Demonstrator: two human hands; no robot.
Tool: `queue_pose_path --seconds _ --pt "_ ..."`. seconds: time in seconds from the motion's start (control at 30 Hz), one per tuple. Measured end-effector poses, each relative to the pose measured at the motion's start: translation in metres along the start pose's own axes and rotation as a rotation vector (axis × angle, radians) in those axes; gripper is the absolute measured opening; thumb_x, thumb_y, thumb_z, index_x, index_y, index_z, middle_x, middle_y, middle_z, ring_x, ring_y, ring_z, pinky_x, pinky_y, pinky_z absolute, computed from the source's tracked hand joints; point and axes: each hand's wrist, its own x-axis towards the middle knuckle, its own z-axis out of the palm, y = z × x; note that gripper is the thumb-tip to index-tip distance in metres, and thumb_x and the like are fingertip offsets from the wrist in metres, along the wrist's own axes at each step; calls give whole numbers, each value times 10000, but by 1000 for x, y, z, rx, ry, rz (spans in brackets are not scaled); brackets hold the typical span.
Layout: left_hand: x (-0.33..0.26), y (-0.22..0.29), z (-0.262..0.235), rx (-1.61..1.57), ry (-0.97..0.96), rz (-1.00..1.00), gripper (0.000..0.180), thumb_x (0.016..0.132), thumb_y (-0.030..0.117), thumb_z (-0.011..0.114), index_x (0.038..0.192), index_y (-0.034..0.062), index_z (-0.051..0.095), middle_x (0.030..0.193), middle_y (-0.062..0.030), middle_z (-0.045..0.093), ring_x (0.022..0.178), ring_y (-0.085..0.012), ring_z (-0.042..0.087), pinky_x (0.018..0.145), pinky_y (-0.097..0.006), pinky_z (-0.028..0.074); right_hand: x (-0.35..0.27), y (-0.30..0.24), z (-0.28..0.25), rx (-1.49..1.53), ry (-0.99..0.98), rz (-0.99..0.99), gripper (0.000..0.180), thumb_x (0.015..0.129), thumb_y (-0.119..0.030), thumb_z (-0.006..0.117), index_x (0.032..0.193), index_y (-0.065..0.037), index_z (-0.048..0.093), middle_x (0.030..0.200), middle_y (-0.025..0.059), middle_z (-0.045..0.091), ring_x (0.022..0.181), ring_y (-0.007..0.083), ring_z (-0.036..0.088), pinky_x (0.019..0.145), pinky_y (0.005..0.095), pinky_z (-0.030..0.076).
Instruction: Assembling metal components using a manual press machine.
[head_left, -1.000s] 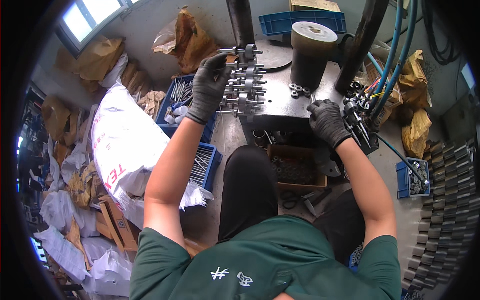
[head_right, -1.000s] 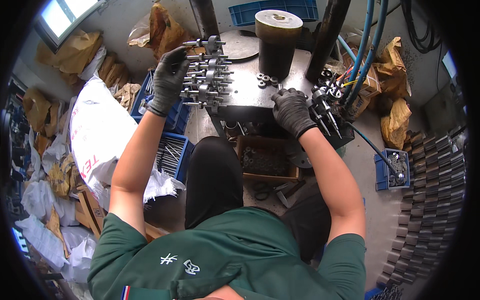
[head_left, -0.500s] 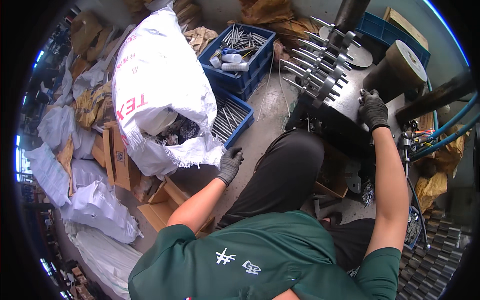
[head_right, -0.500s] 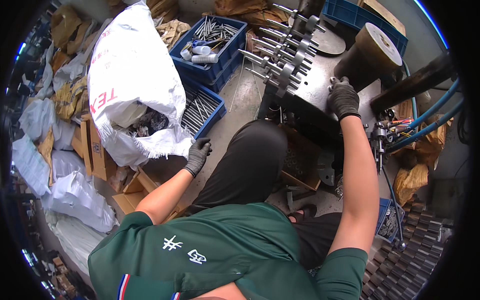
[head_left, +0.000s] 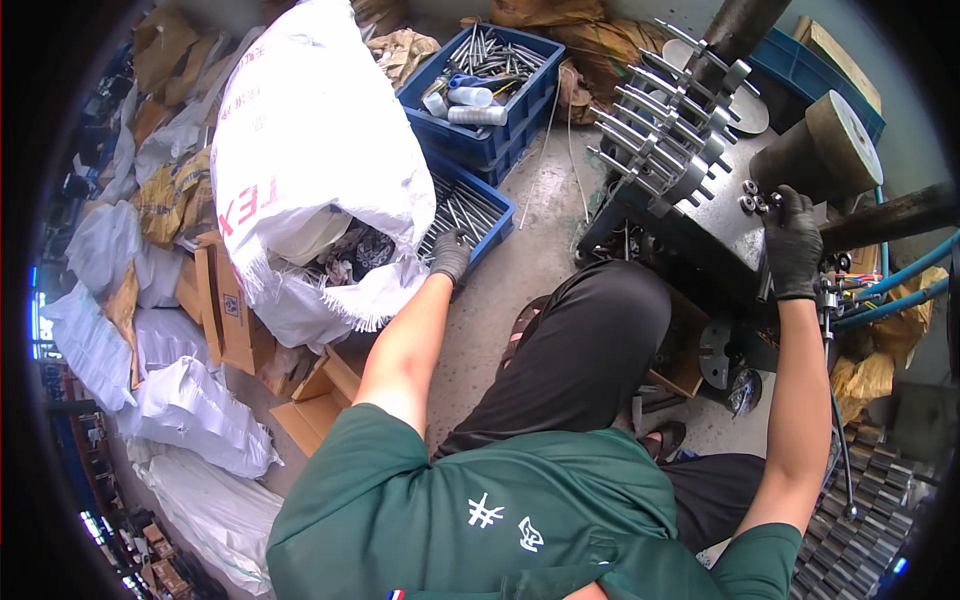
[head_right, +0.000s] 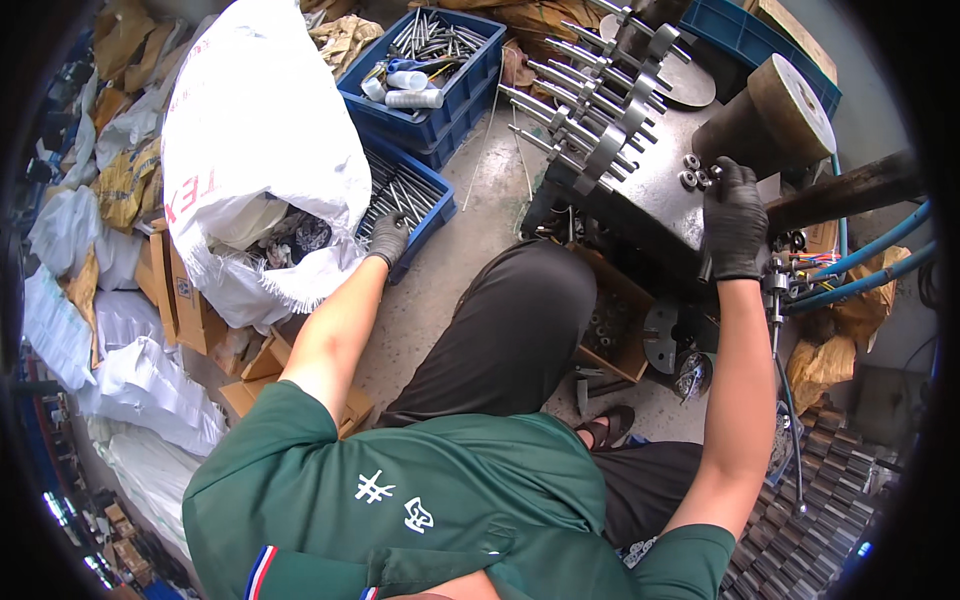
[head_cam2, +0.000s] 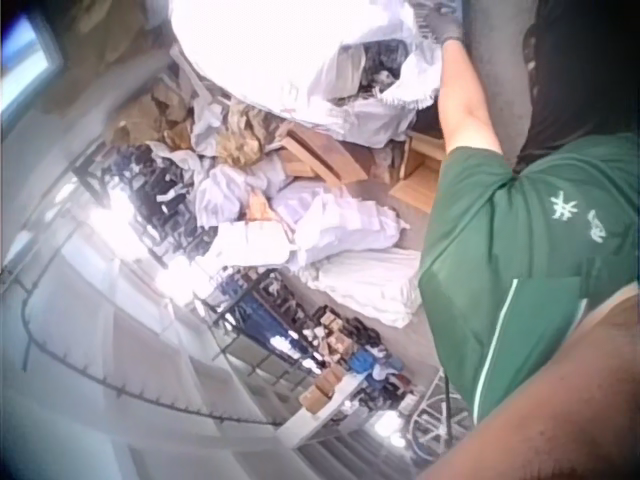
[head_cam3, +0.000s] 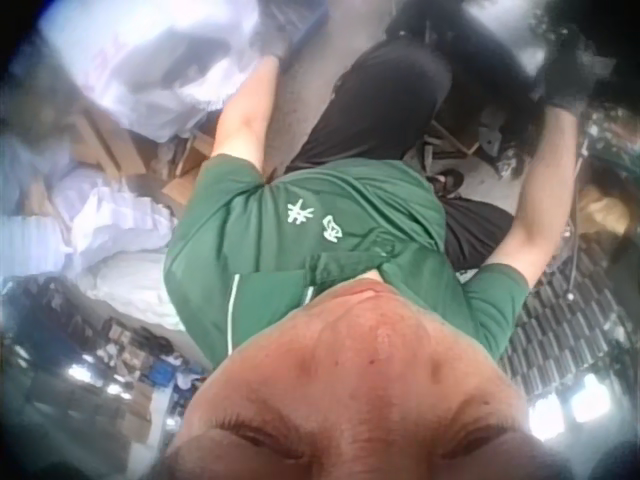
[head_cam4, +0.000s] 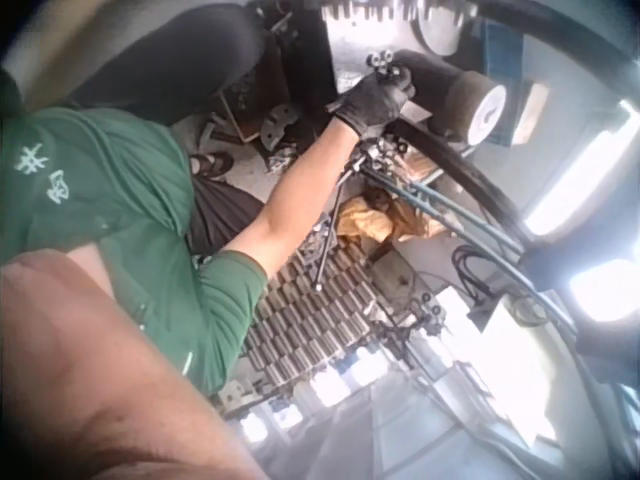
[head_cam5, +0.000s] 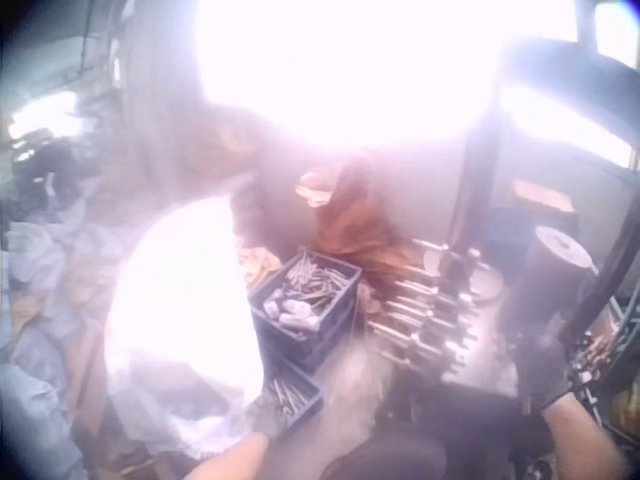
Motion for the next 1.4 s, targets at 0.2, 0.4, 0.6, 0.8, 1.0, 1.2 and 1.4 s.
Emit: queue_pose_path --seconds 0.2,0.4,0.6,0.8,1.0,1.2,1.4 --pt "37 -22 18 153 -460 -63 363 894 243 571 1207 184 745 1288 -152 676 1217 -314 642 1079 -419 475 -77 -5 -93 560 48 -18 350 889 121 608 1189 -55 651 1026 84 602 865 183 643 768 297 546" --pt "45 -12 7 243 -484 -28 380 863 242 604 1212 195 746 1274 -146 687 1205 -303 654 1056 -420 489 -184 -19 -130 1370 -292 761 208 905 -10 666 1112 -21 653 975 61 661 832 142 657 771 285 558" --pt "29 -17 2 -62 43 -137 258 788 200 672 985 41 720 1002 -246 726 983 -393 701 895 -462 532 -210 -29 -120 1458 -197 855 216 942 -77 651 1146 -8 642 1032 103 697 962 194 709 846 337 596" --pt "-10 42 -51 -304 256 79 223 910 234 646 977 22 659 904 -148 705 847 -283 665 811 -406 516 -220 -44 -103 1677 -95 864 262 935 -80 667 1185 -27 607 1192 144 662 1081 264 695 974 433 577" --pt "-90 181 -179 -1055 43 467 215 1037 246 620 1079 36 608 788 0 578 610 -55 480 533 -206 369 -220 -59 -96 2089 20 1031 204 952 12 586 1149 -41 595 1235 157 636 1097 292 678 956 459 578" --pt "-183 372 -230 -1038 -331 851 218 1017 225 640 1046 9 647 806 -14 619 632 -59 548 564 -221 446 -212 -41 -88 2492 93 1030 122 983 -104 569 1087 -63 620 1153 160 681 1091 322 677 987 485 556" --pt "-245 458 -141 -1112 -999 671 239 1014 253 652 1100 32 621 934 -43 669 893 -102 638 815 -264 536 -223 -23 -82 2781 238 1189 134 987 -139 535 1042 -57 627 1210 178 679 1103 323 671 970 492 573"
